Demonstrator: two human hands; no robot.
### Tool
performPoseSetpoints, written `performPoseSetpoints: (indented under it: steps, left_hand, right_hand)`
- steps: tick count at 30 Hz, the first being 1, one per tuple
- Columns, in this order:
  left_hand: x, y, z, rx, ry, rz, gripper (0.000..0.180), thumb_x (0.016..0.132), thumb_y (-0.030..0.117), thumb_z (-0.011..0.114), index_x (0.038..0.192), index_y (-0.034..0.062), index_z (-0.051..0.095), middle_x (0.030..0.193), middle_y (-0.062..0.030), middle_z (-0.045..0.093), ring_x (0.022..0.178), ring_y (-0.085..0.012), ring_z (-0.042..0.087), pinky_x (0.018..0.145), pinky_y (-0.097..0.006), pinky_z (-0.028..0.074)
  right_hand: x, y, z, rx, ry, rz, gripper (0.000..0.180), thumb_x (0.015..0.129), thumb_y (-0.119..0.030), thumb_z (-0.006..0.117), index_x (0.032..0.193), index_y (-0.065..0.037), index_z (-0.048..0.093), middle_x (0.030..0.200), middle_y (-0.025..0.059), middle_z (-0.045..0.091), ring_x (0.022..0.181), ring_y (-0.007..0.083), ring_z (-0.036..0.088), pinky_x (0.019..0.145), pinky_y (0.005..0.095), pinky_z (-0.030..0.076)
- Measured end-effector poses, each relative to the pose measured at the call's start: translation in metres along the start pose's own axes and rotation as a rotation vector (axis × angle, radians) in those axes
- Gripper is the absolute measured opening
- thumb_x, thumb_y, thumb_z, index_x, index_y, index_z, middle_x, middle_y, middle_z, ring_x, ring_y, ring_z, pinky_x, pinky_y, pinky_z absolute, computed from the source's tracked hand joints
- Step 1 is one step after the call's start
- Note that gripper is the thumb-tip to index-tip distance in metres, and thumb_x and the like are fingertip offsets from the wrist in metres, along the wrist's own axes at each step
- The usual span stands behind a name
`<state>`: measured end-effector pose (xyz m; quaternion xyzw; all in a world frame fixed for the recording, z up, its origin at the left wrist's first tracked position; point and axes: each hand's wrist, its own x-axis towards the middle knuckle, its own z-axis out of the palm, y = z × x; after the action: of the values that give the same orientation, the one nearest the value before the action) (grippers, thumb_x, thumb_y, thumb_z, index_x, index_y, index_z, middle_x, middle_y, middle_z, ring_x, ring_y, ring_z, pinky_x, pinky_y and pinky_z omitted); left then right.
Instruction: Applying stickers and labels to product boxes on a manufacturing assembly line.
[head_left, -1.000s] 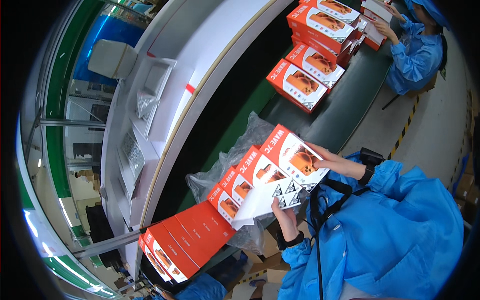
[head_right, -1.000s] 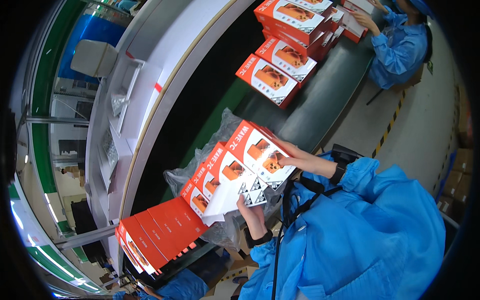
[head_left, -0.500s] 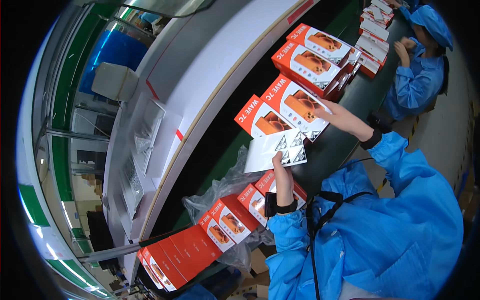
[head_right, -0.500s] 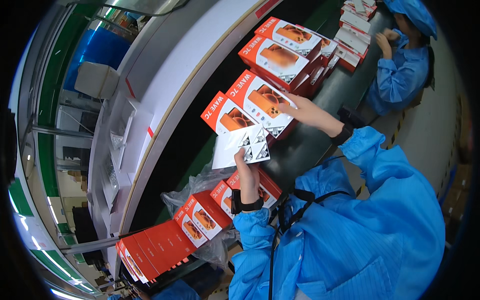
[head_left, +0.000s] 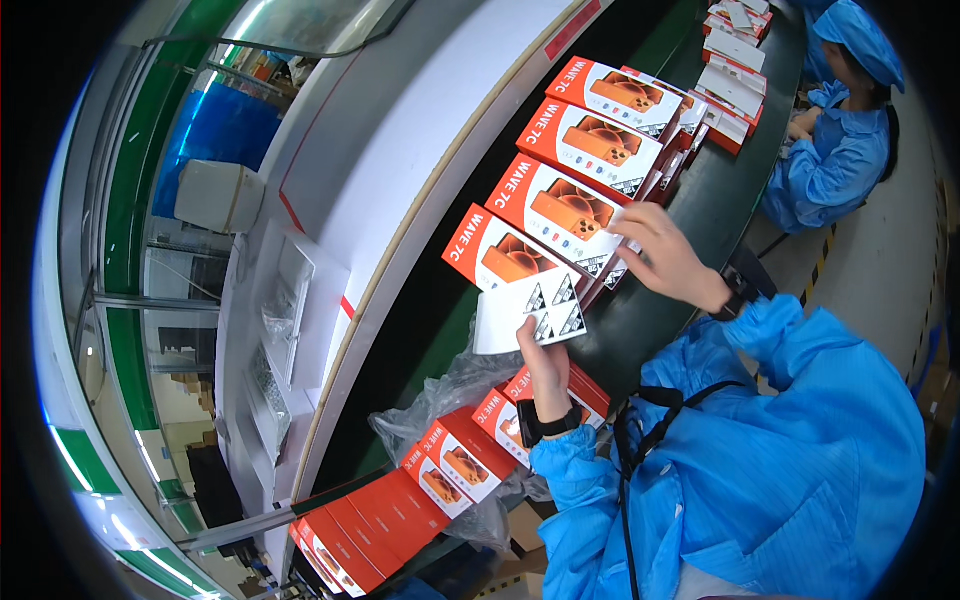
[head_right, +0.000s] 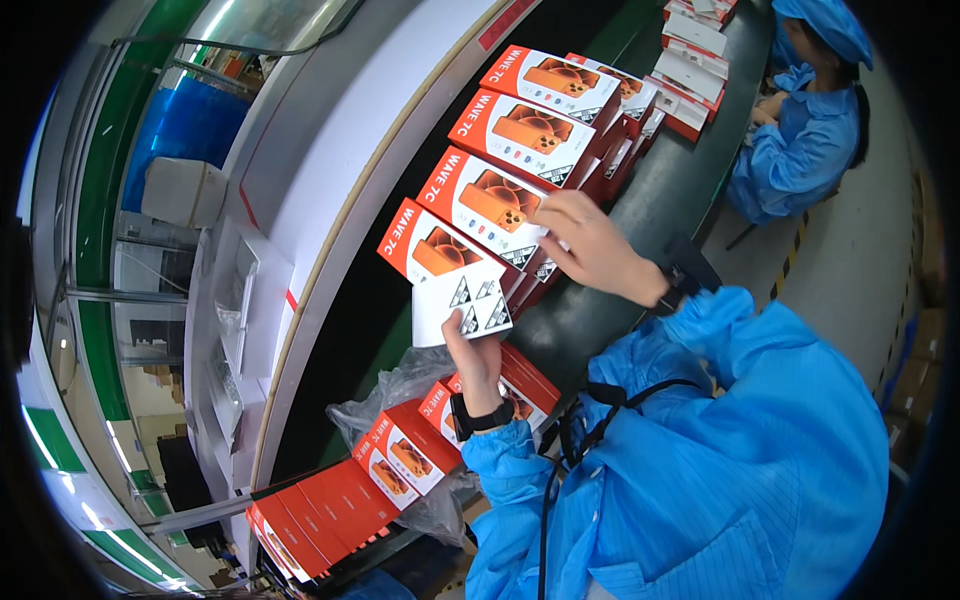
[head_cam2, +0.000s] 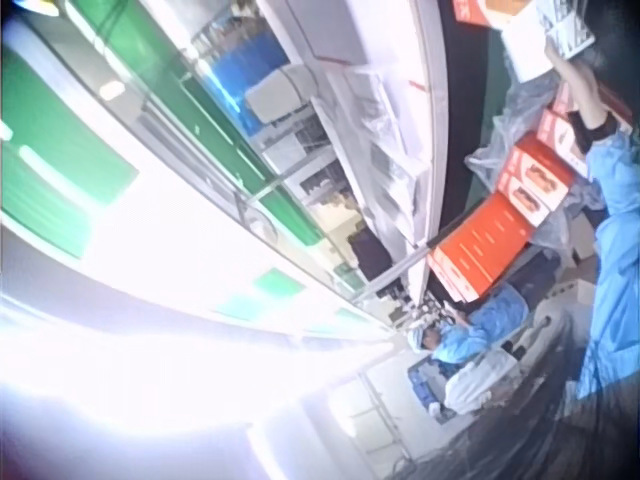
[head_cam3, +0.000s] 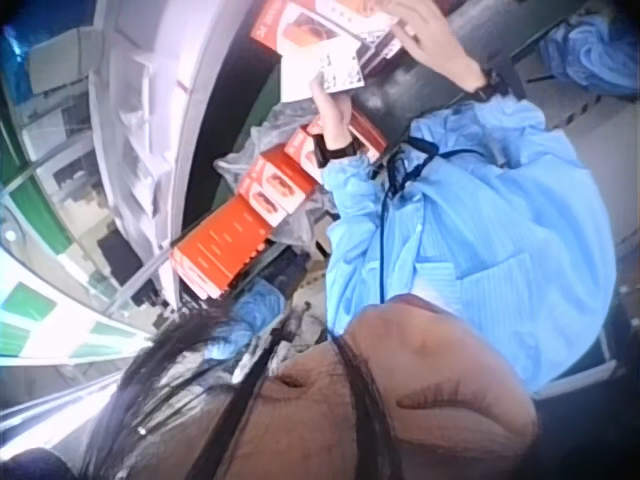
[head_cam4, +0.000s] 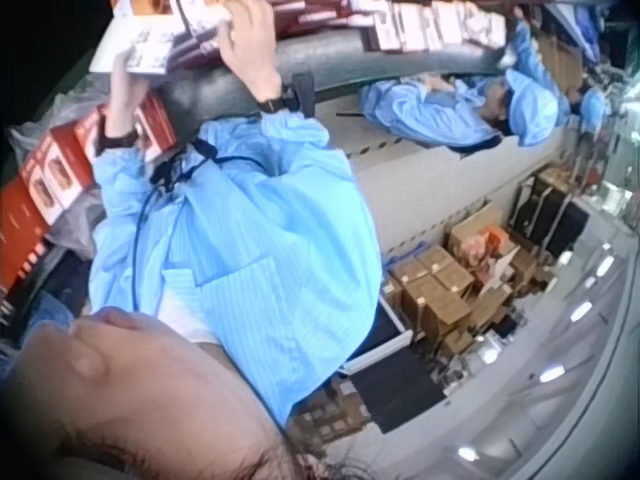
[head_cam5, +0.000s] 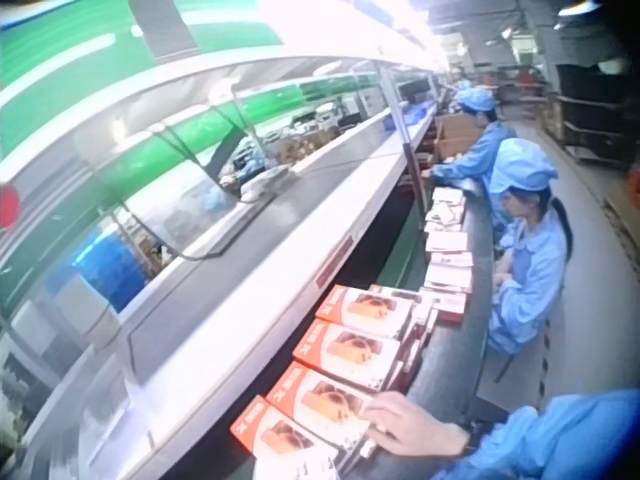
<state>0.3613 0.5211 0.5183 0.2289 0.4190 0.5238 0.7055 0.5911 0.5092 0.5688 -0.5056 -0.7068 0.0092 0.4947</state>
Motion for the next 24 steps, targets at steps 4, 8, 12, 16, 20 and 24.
performPoseSetpoints:
  steps: [4,8,12,16,20,24]
  left_hand:
    - [-0.003,0.008,-0.006,-0.169,-0.037,0.153,0.053,0.087,0.022,0.040,0.135,-0.0004,0.036,0.133,-0.0141,0.048,0.122,-0.0279,0.048,0.101,-0.042,0.037]
    - [0.015,0.018,-0.002,-0.187,0.028,0.133,0.053,0.089,0.026,0.036,0.135,0.0003,0.036,0.136,-0.0126,0.046,0.125,-0.0294,0.044,0.105,-0.045,0.033]
    - [0.023,0.010,0.005,-0.123,0.090,0.084,0.053,0.091,0.031,0.035,0.135,0.0011,0.037,0.135,-0.0112,0.046,0.125,-0.0289,0.044,0.105,-0.046,0.033]
    - [0.023,0.011,0.009,-0.158,0.179,0.087,0.053,0.090,0.033,0.035,0.132,0.0010,0.040,0.134,-0.0113,0.047,0.125,-0.0293,0.044,0.104,-0.047,0.034]
    - [0.051,-0.015,-0.010,-0.149,0.312,0.024,0.054,0.091,0.038,0.034,0.127,-0.0008,0.045,0.126,-0.0148,0.054,0.113,-0.0307,0.054,0.095,-0.045,0.045]
    - [0.066,-0.082,-0.077,0.222,0.247,-0.143,0.042,0.088,0.025,0.039,0.119,0.0004,0.053,0.121,-0.0156,0.057,0.113,-0.0297,0.054,0.097,-0.041,0.042]
  right_hand:
    - [-0.065,0.003,-0.002,0.084,-0.060,0.588,0.021,0.083,-0.008,0.062,0.100,-0.003,0.051,0.095,0.0111,0.056,0.089,0.0256,0.057,0.079,0.0322,0.046]
    - [-0.086,0.012,0.027,0.652,-0.107,0.773,0.020,0.086,-0.012,0.063,0.095,-0.004,0.047,0.090,0.0069,0.057,0.083,0.0154,0.058,0.070,0.0283,0.047]
    - [-0.075,0.011,0.042,0.650,-0.133,0.771,0.021,0.086,-0.014,0.063,0.091,-0.004,0.045,0.086,0.0056,0.056,0.073,0.0140,0.057,0.063,0.0280,0.046]
    - [-0.070,0.011,0.047,0.610,-0.193,0.784,0.022,0.086,-0.014,0.063,0.086,-0.005,0.043,0.080,0.0031,0.053,0.069,0.0118,0.054,0.059,0.0273,0.044]
    - [-0.084,0.028,0.052,0.761,-0.136,0.862,0.019,0.088,-0.014,0.061,0.087,-0.007,0.044,0.079,0.0001,0.051,0.069,0.0077,0.049,0.060,0.0236,0.040]
    - [-0.094,0.044,0.053,0.838,-0.070,0.899,0.019,0.093,-0.021,0.057,0.090,-0.006,0.045,0.080,-0.0007,0.051,0.074,0.0069,0.048,0.066,0.0237,0.041]
